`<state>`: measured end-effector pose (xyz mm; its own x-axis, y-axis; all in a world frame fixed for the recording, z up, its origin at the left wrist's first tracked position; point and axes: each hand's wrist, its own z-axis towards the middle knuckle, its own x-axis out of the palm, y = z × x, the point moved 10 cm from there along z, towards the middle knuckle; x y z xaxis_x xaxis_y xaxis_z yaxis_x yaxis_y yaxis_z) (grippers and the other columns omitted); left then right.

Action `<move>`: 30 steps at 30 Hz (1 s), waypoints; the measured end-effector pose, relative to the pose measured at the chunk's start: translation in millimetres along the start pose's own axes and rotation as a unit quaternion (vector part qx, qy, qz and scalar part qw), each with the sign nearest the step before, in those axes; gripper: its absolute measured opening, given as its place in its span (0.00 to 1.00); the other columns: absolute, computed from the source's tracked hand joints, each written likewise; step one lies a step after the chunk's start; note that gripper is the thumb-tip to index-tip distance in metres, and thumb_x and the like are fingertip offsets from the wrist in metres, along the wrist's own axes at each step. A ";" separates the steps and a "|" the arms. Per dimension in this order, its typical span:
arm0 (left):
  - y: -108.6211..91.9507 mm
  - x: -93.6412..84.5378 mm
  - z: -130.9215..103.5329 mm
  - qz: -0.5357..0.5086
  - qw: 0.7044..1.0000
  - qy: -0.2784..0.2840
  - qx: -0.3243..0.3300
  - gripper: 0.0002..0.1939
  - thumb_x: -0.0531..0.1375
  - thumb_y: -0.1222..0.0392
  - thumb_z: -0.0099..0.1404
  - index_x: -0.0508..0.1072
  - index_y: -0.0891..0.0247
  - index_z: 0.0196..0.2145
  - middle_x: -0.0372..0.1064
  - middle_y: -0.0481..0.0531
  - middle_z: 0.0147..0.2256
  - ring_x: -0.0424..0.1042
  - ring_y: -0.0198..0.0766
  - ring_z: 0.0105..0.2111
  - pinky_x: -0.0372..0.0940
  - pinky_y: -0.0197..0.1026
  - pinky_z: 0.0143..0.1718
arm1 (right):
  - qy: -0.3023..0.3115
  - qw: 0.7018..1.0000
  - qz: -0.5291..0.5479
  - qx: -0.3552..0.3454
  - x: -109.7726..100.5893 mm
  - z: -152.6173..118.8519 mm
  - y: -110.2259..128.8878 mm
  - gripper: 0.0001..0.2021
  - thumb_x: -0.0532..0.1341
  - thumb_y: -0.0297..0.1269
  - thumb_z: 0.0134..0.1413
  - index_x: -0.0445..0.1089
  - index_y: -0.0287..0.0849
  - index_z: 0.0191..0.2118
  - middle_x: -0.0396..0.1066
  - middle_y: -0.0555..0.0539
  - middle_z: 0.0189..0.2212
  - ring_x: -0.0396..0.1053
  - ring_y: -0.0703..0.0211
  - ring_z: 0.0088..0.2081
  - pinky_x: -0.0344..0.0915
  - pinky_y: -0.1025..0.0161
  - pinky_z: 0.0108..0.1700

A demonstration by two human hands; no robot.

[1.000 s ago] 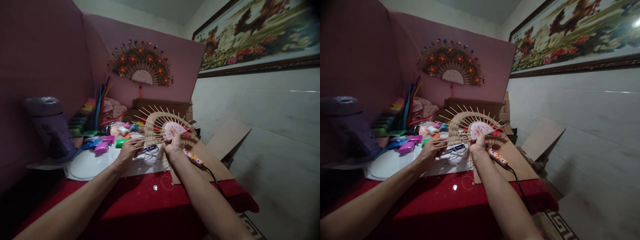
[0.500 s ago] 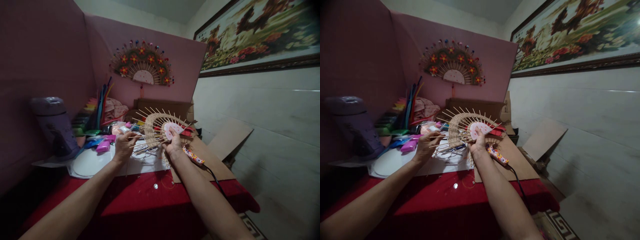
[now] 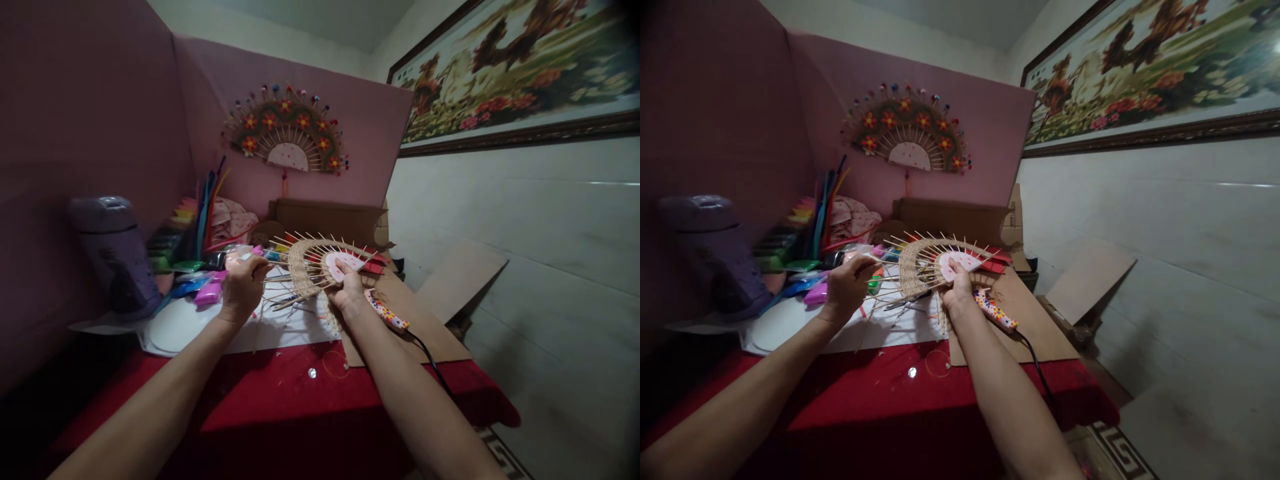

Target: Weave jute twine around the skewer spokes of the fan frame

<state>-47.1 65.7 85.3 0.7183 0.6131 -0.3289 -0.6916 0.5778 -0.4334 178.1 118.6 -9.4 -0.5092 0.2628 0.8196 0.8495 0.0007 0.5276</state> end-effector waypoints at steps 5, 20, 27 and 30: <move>-1.5 -6.5 4.4 -0.017 1.000 -0.011 0.014 0.07 0.59 0.55 0.56 0.71 0.62 0.27 0.67 0.47 0.23 0.64 0.34 0.24 0.57 0.35 0.28 | 0.025 1.000 -0.004 0.002 1.2 4.5 2.8 0.04 0.54 0.25 0.50 0.64 0.37 0.28 0.69 0.51 0.15 0.65 0.64 0.16 0.66 0.68 0.18; 25.6 9.7 9.8 -0.240 0.967 0.027 -0.086 0.07 0.64 0.58 0.48 0.71 0.64 0.23 0.67 0.48 0.23 0.67 0.34 0.25 0.62 0.37 0.30 | 0.036 0.998 -0.042 0.039 4.2 1.0 2.9 0.05 0.53 0.25 0.49 0.65 0.35 0.30 0.70 0.48 0.16 0.66 0.62 0.17 0.64 0.68 0.17; 21.4 10.4 8.8 -0.294 0.949 0.022 -0.113 0.06 0.64 0.59 0.47 0.73 0.64 0.23 0.68 0.48 0.22 0.67 0.34 0.25 0.63 0.38 0.29 | 0.074 0.994 -0.053 0.053 6.4 5.9 0.5 0.05 0.52 0.28 0.49 0.65 0.34 0.30 0.68 0.47 0.16 0.63 0.63 0.15 0.60 0.69 0.14; 16.8 16.9 4.7 -0.315 0.941 0.039 -0.116 0.06 0.64 0.59 0.47 0.75 0.63 0.24 0.70 0.48 0.23 0.67 0.34 0.25 0.64 0.38 0.30 | 0.090 0.994 -0.046 0.052 7.7 9.3 0.3 0.05 0.53 0.29 0.50 0.65 0.35 0.30 0.67 0.48 0.15 0.62 0.64 0.15 0.56 0.71 0.12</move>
<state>-47.0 88.3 76.4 0.9899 0.1420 -0.0017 -0.0979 0.6741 -0.7321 175.7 129.6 -5.1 -0.5938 0.0807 0.8005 0.8031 0.1191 0.5838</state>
